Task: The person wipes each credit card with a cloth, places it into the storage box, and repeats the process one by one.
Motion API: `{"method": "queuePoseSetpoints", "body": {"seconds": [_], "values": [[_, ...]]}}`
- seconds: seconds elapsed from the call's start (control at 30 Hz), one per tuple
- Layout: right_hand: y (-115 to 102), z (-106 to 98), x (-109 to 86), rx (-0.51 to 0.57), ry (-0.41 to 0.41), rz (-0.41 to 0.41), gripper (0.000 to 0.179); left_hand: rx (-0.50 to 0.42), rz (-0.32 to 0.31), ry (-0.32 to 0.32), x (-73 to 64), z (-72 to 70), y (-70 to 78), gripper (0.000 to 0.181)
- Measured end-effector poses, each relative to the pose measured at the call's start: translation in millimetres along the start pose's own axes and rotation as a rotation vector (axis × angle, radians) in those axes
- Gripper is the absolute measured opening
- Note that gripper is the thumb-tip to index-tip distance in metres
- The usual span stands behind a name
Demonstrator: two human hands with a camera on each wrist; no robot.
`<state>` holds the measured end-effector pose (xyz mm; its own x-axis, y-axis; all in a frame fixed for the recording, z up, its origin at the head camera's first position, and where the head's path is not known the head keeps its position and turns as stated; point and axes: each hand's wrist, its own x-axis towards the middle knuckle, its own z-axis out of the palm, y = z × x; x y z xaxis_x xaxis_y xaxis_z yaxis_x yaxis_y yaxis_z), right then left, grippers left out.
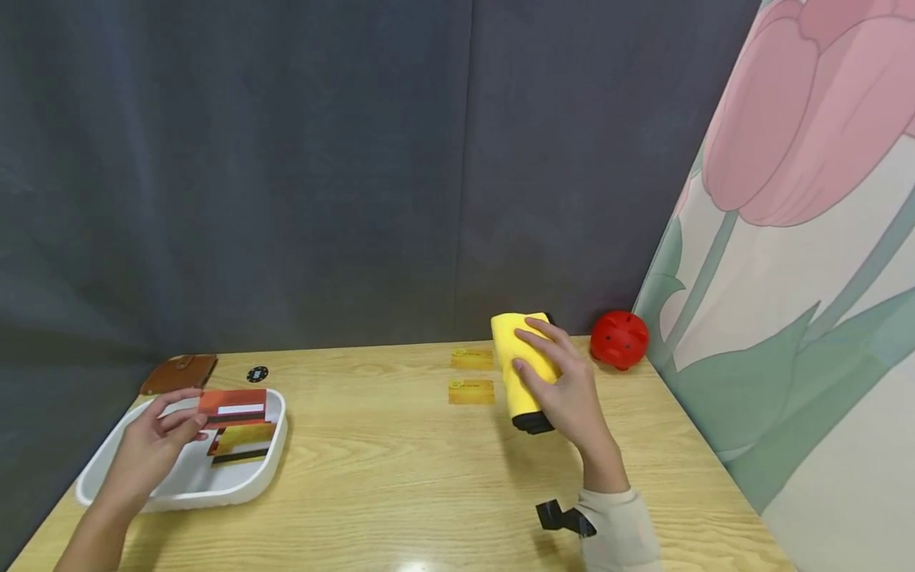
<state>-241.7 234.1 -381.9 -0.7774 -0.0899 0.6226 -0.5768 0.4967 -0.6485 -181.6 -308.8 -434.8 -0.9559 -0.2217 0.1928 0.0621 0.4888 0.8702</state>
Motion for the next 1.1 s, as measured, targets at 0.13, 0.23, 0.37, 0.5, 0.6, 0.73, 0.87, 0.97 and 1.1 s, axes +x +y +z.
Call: {"method": "queuePoseSetpoints", "body": {"seconds": [0.13, 0.23, 0.37, 0.5, 0.6, 0.73, 0.87, 0.97, 1.1], "values": [[-1, 0, -0.4, -0.003, -0.008, 0.021, 0.042, -0.013, -0.064, -0.014, 0.8, -1.1, -3.3, 0.041], [-1, 1, -0.9, -0.002, -0.012, 0.022, 0.042, -0.011, -0.097, -0.017, 0.4, -1.0, -4.2, 0.041], [0, 1, -0.5, -0.003, -0.013, 0.016, 0.043, -0.013, -0.117, -0.034, 1.4, -1.7, -4.3, 0.042], [-1, 1, -0.5, -0.006, -0.017, 0.019, 0.042, 0.017, -0.148, -0.045, 2.4, -3.9, -5.1, 0.044], [-1, 2, -1.1, -0.008, -0.026, 0.029, 0.042, 0.049, -0.169, -0.061, 3.3, -4.7, -6.7, 0.042], [-1, 2, -1.7, -0.019, -0.044, 0.041, 0.042, 0.067, -0.177, -0.095, 5.9, -1.4, -8.6, 0.039], [-1, 2, -1.7, -0.03, -0.05, 0.044, 0.042, 0.07, -0.166, -0.108, 7.6, 4.6, -8.7, 0.039], [-1, 2, -1.4, -0.03, -0.046, 0.041, 0.042, 0.058, -0.155, -0.122, 8.5, 7.9, -9.0, 0.038], [-1, 2, -1.1, -0.025, -0.042, 0.036, 0.042, 0.032, -0.142, -0.148, 9.4, 10.6, -9.9, 0.037]]}}
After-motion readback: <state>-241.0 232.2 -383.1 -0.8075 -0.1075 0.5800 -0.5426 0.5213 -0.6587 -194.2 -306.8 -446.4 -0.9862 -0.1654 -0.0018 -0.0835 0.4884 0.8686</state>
